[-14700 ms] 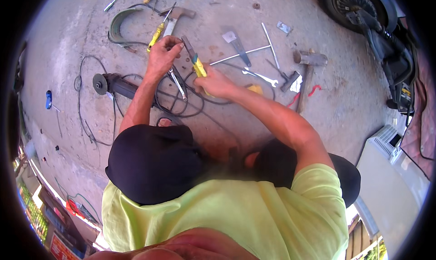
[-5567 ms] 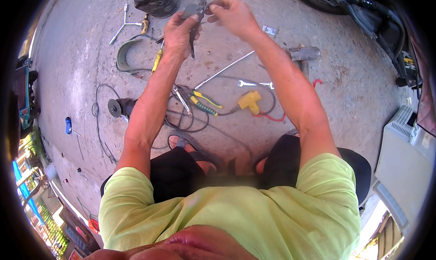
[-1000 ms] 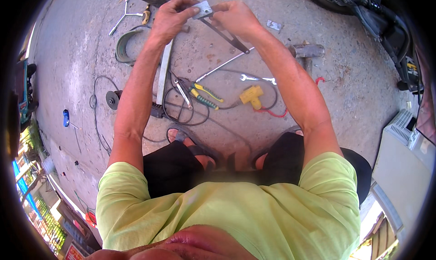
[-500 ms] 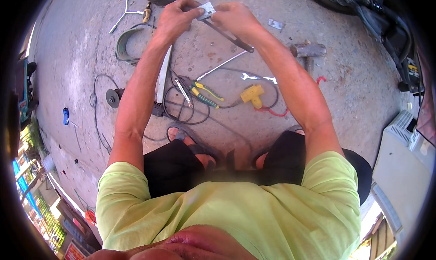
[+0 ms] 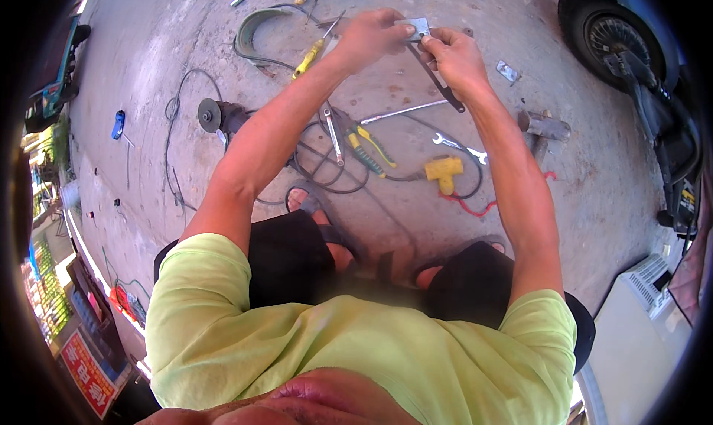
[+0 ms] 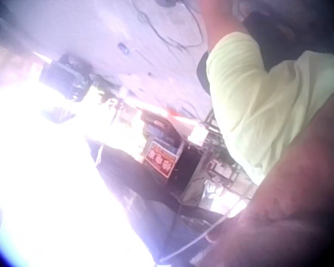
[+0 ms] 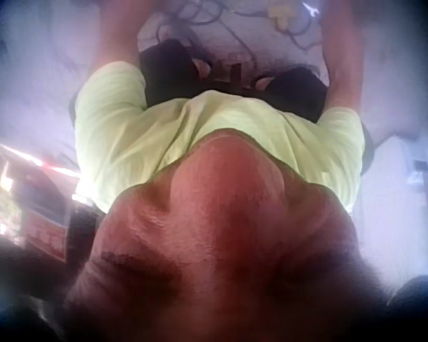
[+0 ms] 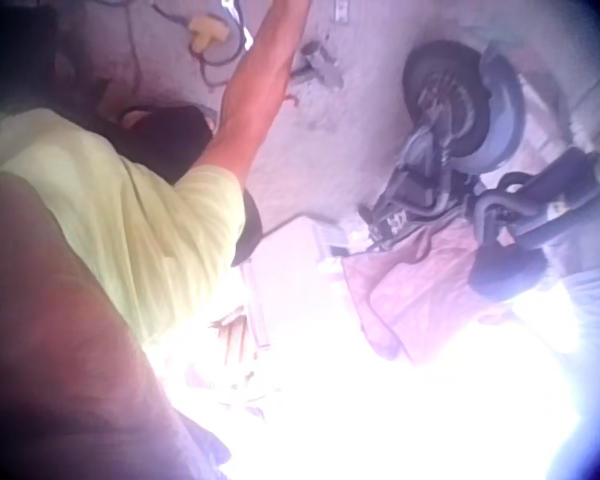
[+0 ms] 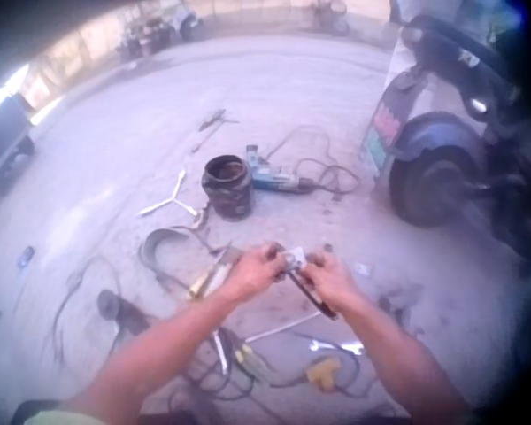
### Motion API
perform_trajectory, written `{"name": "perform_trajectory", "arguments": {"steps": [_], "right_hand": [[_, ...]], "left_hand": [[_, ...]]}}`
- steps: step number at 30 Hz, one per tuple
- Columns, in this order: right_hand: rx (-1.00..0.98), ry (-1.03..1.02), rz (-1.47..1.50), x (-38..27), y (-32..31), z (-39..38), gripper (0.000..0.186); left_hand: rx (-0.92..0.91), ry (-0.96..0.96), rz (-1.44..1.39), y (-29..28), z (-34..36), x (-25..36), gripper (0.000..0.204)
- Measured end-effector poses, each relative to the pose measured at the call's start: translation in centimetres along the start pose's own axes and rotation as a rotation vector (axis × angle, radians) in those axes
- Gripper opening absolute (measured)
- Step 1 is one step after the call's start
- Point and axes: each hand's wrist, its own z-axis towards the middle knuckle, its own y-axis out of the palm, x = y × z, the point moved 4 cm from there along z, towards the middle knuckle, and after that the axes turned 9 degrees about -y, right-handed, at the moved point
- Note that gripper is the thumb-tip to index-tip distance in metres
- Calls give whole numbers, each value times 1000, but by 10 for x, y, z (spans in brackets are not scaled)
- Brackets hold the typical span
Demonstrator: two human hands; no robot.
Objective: The person uses pliers and a screwdriver to manipulate and assemble a small metal component with a spring while working on a concrete floor.
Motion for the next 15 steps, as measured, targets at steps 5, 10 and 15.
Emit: {"name": "perform_trajectory", "arguments": {"steps": [5,10,15], "right_hand": [[-91,55,71,13,-3,-9,23],[-95,151,252,19,-3,-14,21],[-100,153,229,28,-1,-14,18]], "left_hand": [[8,14,5,12,-8,-14,40],[-11,14,-40,18,0,-33,36],[0,42,-40,19,-2,-35,35]]}}
